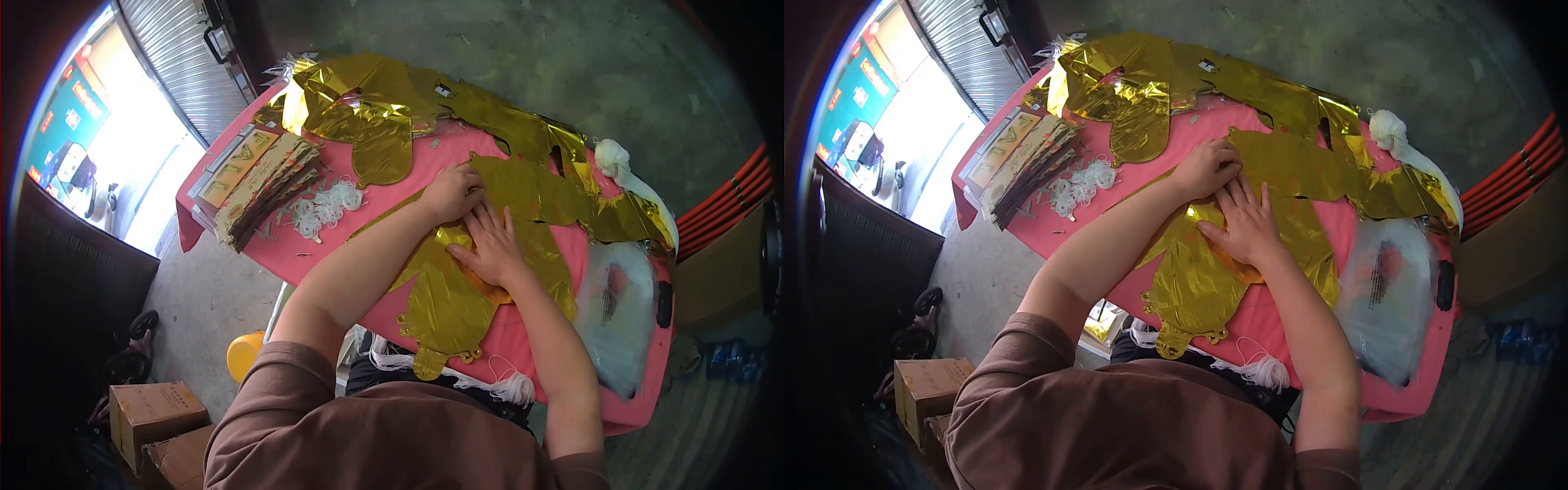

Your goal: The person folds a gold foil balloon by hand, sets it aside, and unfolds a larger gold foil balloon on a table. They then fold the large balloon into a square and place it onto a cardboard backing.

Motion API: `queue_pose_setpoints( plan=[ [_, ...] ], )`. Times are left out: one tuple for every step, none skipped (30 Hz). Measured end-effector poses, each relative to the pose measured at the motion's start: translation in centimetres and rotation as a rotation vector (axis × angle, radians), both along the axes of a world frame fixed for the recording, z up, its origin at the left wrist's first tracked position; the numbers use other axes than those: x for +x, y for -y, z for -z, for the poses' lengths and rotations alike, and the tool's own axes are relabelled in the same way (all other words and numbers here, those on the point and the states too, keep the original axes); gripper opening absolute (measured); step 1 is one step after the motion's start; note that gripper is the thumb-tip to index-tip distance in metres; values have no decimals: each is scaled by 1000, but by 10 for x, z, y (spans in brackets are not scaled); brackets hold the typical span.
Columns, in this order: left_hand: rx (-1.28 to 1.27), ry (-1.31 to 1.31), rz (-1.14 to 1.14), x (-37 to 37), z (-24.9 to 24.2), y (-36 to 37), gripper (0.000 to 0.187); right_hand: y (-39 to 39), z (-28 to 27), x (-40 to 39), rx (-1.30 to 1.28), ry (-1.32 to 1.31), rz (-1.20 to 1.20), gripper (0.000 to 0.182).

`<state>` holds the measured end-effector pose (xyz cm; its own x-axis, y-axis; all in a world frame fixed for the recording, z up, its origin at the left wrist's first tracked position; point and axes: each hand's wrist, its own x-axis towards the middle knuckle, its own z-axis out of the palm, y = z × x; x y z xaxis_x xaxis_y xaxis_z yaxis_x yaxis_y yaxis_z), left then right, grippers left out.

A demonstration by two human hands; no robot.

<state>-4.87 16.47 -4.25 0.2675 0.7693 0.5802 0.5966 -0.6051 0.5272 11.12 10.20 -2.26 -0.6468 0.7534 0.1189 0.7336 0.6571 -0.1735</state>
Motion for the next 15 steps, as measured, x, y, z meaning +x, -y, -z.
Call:
queue_pose_setpoints(
  plan=[
    [12,-6,-4,0,0,0,13,0,0,0,3,5,2,79],
    [9,-5,-2,0,0,0,13,0,0,0,0,5,3,79],
    [6,-13,-1,0,-1,-1,13,-1,0,0,0,4,1,79],
    [2,-22,0,-1,0,-2,13,0,-1,0,-3,2,-1,79],
    [0,-22,0,0,1,-1,13,1,0,0,-4,2,-1,79],
    [-2,-14,-4,0,1,0,13,1,-2,0,-7,11,2,79],
    [-2,-7,-10,0,0,-1,13,1,-3,0,-7,19,3,79],
    [1,-7,-13,0,-1,-1,13,0,-3,-1,-4,19,0,79],
    [-2,-6,-11,0,0,-1,14,0,-2,0,-6,16,-1,79],
    [-6,-7,-7,0,0,-1,14,0,-1,0,-8,11,0,79],
    [-6,-7,-7,0,1,-1,14,0,-2,-1,-8,11,0,79],
    [-38,-8,-8,0,2,-2,15,0,-2,0,-11,8,-2,79],
    [-70,-9,-9,0,2,-2,16,1,-3,0,-14,5,-3,79],
    [-72,-9,-8,0,2,-2,16,1,-3,-1,-15,5,-2,79],
    [-42,-16,-6,-1,1,-1,15,1,-2,-1,-19,4,-1,79]
  ],
)
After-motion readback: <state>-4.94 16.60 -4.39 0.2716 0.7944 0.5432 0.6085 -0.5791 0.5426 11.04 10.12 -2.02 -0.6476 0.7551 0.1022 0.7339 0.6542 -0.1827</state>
